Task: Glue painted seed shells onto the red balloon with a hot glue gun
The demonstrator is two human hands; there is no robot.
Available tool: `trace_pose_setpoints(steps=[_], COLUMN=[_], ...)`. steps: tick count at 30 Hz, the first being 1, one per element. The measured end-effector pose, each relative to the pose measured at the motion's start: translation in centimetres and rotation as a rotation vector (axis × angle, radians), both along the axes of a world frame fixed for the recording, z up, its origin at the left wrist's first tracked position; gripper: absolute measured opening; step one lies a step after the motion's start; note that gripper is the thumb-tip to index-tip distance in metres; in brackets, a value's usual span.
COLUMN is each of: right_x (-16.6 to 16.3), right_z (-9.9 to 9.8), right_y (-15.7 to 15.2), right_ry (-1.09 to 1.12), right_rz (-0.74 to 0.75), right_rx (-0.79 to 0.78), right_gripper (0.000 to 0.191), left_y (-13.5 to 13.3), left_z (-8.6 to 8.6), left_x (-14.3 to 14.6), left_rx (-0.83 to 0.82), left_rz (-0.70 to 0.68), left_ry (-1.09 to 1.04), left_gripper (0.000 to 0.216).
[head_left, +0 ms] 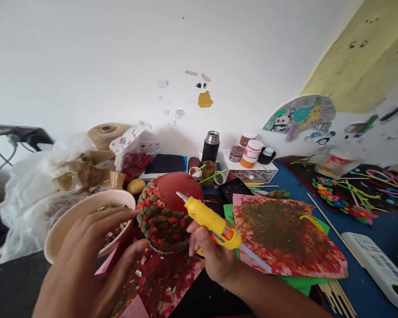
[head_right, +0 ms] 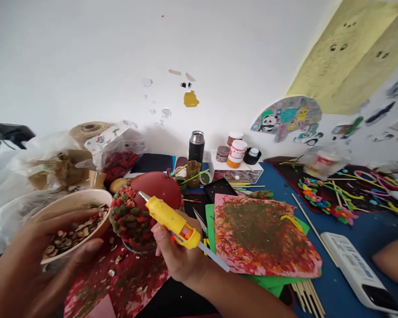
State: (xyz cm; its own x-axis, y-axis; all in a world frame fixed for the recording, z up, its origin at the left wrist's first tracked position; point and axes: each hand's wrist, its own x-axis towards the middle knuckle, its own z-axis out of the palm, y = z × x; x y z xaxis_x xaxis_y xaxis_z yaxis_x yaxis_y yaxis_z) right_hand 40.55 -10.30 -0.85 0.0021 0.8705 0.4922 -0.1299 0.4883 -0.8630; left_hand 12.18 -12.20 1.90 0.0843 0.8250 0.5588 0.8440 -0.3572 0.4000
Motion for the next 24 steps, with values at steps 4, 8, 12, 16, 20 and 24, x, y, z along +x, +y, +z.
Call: trace_pose_setpoints(steps=[4,8,12,16,20,24], right_x=[0.1,0.1,-0.1,0.0,0.1,0.1], right_z=[-0.4,-0.2,0.2,0.2,0.1,0.0], right_y=[0.3,0.5,0.6,0.4,0.1,0.1], right_ry=[-0.016,-0.025,-0.006,-0.050,-0.132,-0.128], right_rz=[-0.035,-0.041,-0.020,-0.053,-0.109,-0.113], right_rx=[0.037,0.022,0.005,0.056,0.146,0.125], right_gripper=[0.059,0.064,0.066,0.061,0.057,0.057], left_y=[2.8,3.9,4.6,5.8,7.1,7.7], left_z=[0.5,-0.8,-1.4,-1.0,0.1,0.3], left_x=[2.6,3.8,2.6,0.1,-2.6,-4.2], left_rx=[0.102,0.107,0.076,0.011,-0.131,-0.233], left_rz=[-0.028,-0.060,-0.066,-0.117,-0.207,-0.147], left_ry=[0.075,0.148,0.148,0.112,0.142,0.039], left_gripper=[0.070,0.077,0.076,0.071,0.076,0.079])
